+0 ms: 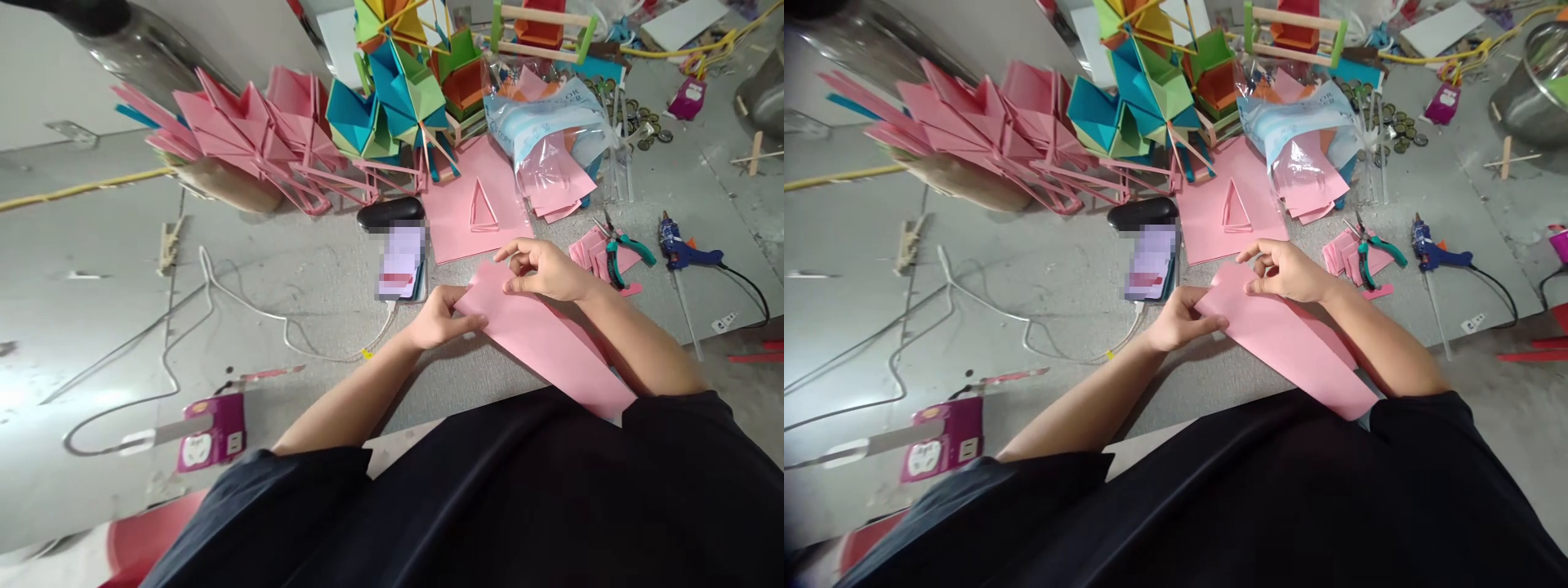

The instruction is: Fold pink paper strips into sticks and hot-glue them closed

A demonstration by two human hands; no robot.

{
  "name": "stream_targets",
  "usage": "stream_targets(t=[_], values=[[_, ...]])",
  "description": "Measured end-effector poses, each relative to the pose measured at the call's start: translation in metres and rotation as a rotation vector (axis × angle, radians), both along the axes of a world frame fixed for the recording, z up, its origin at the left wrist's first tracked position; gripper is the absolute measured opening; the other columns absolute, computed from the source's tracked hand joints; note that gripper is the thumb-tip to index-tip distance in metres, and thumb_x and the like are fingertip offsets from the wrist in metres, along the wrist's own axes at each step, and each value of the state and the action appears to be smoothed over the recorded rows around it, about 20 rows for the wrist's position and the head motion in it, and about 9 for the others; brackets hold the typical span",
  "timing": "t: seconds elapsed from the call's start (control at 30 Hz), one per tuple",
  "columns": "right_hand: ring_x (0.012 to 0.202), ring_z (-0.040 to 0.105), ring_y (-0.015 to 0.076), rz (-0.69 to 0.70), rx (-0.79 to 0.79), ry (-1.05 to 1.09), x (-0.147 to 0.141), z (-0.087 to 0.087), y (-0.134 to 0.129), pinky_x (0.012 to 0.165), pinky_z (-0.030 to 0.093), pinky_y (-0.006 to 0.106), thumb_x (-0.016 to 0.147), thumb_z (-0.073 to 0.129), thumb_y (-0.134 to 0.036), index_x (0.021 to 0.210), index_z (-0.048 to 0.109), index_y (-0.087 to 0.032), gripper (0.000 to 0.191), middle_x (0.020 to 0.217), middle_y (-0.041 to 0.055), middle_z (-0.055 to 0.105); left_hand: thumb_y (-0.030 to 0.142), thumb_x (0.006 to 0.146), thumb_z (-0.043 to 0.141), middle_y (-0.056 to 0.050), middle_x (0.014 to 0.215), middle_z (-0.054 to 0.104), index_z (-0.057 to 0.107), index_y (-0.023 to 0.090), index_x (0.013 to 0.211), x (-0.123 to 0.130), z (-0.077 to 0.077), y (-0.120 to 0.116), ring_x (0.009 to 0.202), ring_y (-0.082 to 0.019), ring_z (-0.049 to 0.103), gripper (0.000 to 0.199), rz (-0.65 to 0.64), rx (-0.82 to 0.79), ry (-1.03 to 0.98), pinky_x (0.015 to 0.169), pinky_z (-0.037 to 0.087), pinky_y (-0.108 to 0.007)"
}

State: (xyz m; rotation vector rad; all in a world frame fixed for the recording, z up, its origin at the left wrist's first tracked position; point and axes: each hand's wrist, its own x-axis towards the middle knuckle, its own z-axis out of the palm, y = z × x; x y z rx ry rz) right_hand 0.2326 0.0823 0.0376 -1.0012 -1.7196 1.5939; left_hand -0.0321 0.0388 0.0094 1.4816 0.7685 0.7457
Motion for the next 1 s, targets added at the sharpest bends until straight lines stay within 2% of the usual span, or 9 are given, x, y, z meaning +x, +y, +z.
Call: stream_targets(t=[0.13,0.2,0.3,0.43,0.67,0.73,0.83,0.93,1.0], values=[[0.064,0.049,0.0103,-0.042,-0.09,0.038,-0.007,-0.003,-0.006,0.064,0.039,0.028,0.074,0.102,-0.042,0.114,0.063,-0.021,0.06,0.071,-0.0124,0.056,0.073,0.082,0.093,-0.001,0.063,0.059,0.07,0.018,0.069,0.001,-0.017,-0.008,0.058,-0.013,0.045,0.061,0.32,0.024,-0.067,0.056,0.038,-0.03],[0.065,0.051,0.0109,-0.072,-0.105,0.039,-0.01,-0.001,-0.009,0.065,0.04,0.028,0.073,0.104,-0.042,0.116,0.062,-0.022,0.064,0.072,-0.0124,0.058,0.077,0.08,0.093,-0.002,0.064,0.061,0.068,0.02,0.068,0.001,-0.025,-0.008,0.059,-0.014,0.047,0.064,0.403,0.019,-0.102,0.057,0.038,-0.031],[0.064,0.051,0.0114,-0.082,-0.112,-0.024,-0.013,0.002,-0.015,0.064,0.04,0.028,0.07,0.107,-0.044,0.118,0.063,-0.022,0.069,0.069,-0.0131,0.057,0.079,0.082,0.091,-0.004,0.072,0.066,0.068,0.021,0.072,0.003,-0.027,-0.006,0.065,-0.016,0.052,0.064,0.413,0.035,-0.132,0.062,0.043,-0.032],[0.064,0.049,0.0117,-0.101,-0.086,-0.101,-0.016,0.008,-0.024,0.063,0.038,0.03,0.074,0.106,-0.048,0.119,0.067,-0.023,0.065,0.071,-0.0117,0.057,0.074,0.087,0.089,-0.004,0.077,0.069,0.07,0.021,0.076,0.009,-0.02,-0.009,0.068,-0.016,0.053,0.058,0.378,0.054,-0.062,0.067,0.048,-0.033],[0.071,0.06,0.0159,-0.185,0.076,-0.163,-0.022,0.013,-0.038,0.07,0.05,0.033,0.086,0.096,-0.047,0.115,0.068,-0.027,0.045,0.076,-0.0065,0.064,0.064,0.084,0.092,0.001,0.069,0.059,0.062,0.022,0.071,0.015,-0.021,-0.017,0.062,-0.013,0.047,0.053,0.565,-0.038,-0.042,0.055,0.041,-0.027],[0.077,0.066,0.0185,-0.226,0.237,-0.173,-0.024,0.012,-0.042,0.078,0.057,0.037,0.09,0.091,-0.04,0.113,0.069,-0.028,0.034,0.085,-0.0021,0.072,0.065,0.084,0.093,0.001,0.069,0.059,0.062,0.022,0.072,0.015,-0.023,-0.017,0.062,-0.012,0.047,0.054,0.599,-0.05,-0.074,0.055,0.041,-0.026],[0.088,0.074,0.0214,-0.307,0.398,-0.177,-0.024,0.014,-0.046,0.083,0.063,0.041,0.091,0.088,-0.034,0.119,0.072,-0.027,0.033,0.12,0.0085,0.081,0.066,0.083,0.096,0.002,0.069,0.061,0.062,0.023,0.077,0.015,-0.025,-0.017,0.059,-0.011,0.048,0.055,0.638,-0.063,-0.13,0.055,0.043,-0.026],[0.078,0.073,0.0173,-0.347,0.215,-0.197,-0.02,0.019,-0.044,0.071,0.061,0.037,0.087,0.095,-0.041,0.134,0.07,-0.026,0.056,0.14,0.012,0.078,0.065,0.081,0.1,0.003,0.072,0.064,0.067,0.024,0.095,0.016,-0.026,-0.018,0.058,-0.011,0.053,0.054,0.638,-0.079,-0.187,0.055,0.045,-0.025],[0.069,0.067,0.0146,-0.281,0.045,-0.206,-0.017,0.02,-0.039,0.065,0.057,0.034,0.081,0.1,-0.048,0.134,0.072,-0.024,0.065,0.125,0.0092,0.082,0.064,0.083,0.099,0.003,0.074,0.067,0.071,0.024,0.114,0.016,-0.028,-0.018,0.058,-0.012,0.057,0.058,0.589,-0.096,-0.217,0.056,0.047,-0.025]])
